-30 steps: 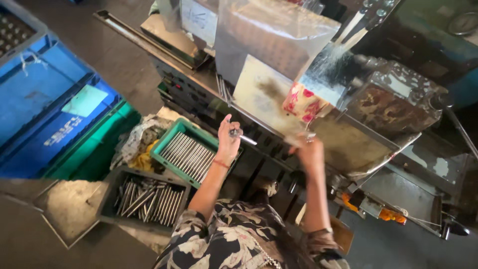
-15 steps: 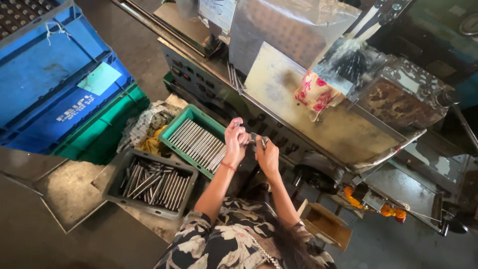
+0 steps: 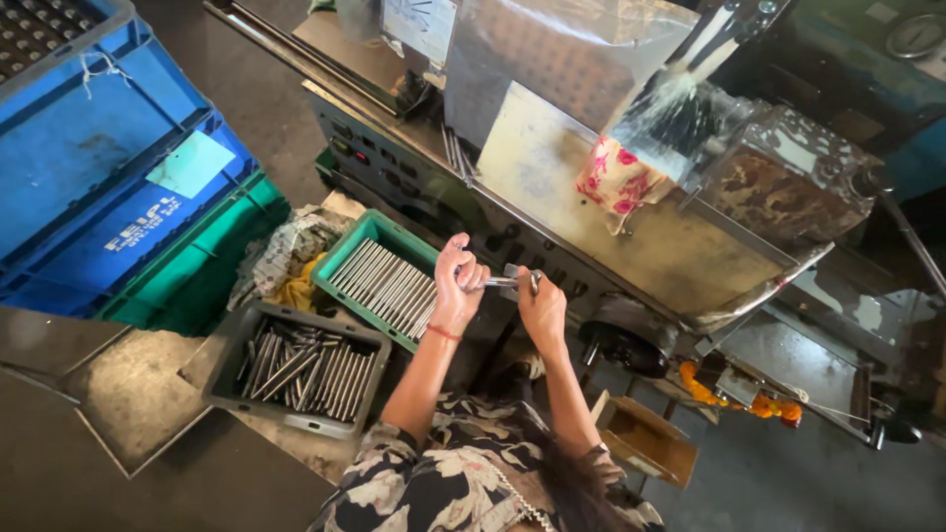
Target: The person repeatedly picks up metal rods from a green bin, presses each rod against a rotating grinding wheel while coolant flows, then places the finished rod into a metal tray. The cycle repeats for multiple rods.
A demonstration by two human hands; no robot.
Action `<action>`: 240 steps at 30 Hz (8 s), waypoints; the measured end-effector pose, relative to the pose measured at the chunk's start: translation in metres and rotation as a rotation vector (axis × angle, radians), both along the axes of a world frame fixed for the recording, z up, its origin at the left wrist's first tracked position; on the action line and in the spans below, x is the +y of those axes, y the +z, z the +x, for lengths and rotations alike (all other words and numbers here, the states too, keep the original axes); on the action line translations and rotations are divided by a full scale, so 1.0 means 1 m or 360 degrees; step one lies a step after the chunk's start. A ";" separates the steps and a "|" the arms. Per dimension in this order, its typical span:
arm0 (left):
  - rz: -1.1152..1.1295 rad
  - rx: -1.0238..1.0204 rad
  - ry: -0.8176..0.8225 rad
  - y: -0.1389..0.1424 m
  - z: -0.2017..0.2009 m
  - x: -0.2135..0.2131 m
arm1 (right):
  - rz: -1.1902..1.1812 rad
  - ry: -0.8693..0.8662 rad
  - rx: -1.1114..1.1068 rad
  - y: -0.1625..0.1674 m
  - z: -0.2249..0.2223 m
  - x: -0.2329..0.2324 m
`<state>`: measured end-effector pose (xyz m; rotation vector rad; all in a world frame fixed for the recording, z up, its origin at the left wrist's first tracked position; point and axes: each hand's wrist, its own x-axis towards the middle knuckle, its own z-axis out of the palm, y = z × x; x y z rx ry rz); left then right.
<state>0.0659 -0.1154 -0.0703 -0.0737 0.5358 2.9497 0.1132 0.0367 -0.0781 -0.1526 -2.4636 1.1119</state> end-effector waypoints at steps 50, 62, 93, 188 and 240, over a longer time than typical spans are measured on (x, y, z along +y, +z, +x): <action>-0.1899 0.0525 0.0639 -0.019 0.004 -0.010 | -0.1548 0.0487 -0.0764 -0.002 -0.020 -0.010; -0.1277 0.0050 0.0828 -0.049 -0.009 -0.010 | -0.1283 0.0546 -0.0120 -0.024 -0.032 -0.069; -0.1416 0.0205 -0.0107 -0.066 -0.030 -0.068 | -0.1513 -0.0427 0.0330 -0.016 0.075 0.046; -0.1260 0.0197 -0.0927 0.031 0.007 0.015 | -0.0374 0.0261 -0.0140 -0.021 0.042 0.056; -0.0843 0.0494 -0.1650 0.087 -0.178 0.418 | -0.0858 0.0649 -0.0355 0.091 -0.099 0.438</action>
